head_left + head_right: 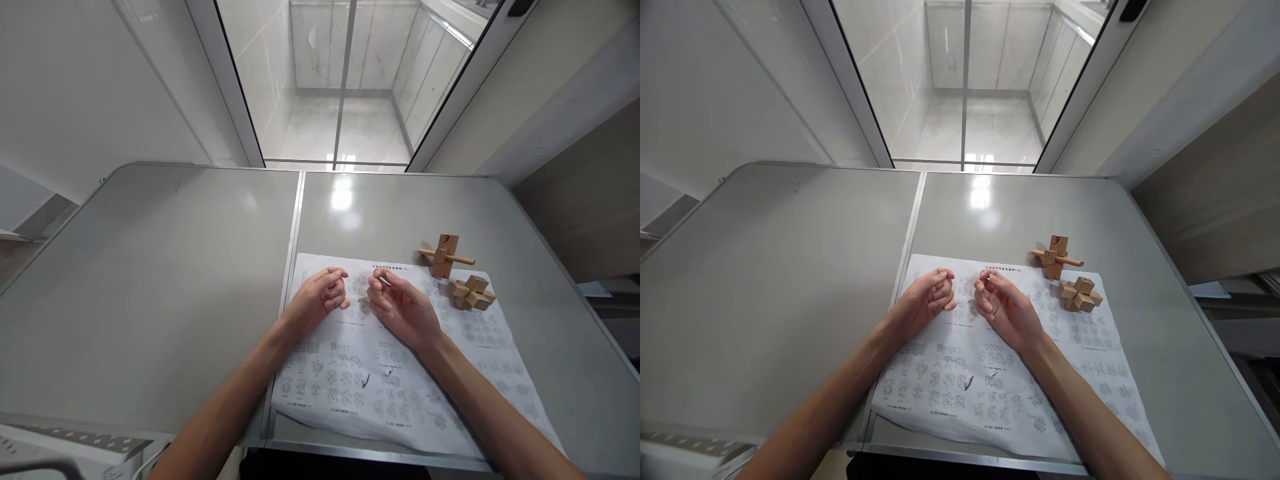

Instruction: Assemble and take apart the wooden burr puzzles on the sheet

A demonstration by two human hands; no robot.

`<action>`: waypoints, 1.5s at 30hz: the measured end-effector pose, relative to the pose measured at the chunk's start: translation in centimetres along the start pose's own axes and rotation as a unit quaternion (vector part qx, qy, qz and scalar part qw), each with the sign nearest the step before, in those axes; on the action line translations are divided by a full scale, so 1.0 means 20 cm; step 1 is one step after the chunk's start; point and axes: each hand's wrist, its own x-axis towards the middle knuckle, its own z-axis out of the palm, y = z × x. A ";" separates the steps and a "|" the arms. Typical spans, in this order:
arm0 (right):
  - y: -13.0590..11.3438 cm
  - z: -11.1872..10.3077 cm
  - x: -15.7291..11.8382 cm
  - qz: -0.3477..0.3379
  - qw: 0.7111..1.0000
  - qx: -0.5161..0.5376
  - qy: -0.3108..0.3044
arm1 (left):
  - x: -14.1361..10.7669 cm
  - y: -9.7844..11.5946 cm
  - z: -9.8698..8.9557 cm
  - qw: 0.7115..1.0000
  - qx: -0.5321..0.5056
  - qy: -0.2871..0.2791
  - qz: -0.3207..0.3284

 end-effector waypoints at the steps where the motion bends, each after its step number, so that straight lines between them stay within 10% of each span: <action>1: 0.00 0.00 0.00 0.001 1.000 0.000 0.001 | 0.00 0.00 0.00 1.000 -0.002 0.000 -0.001; 45: -0.02 -0.01 0.02 0.021 0.996 0.082 0.035 | 0.00 0.03 0.02 0.999 -0.012 0.016 -0.031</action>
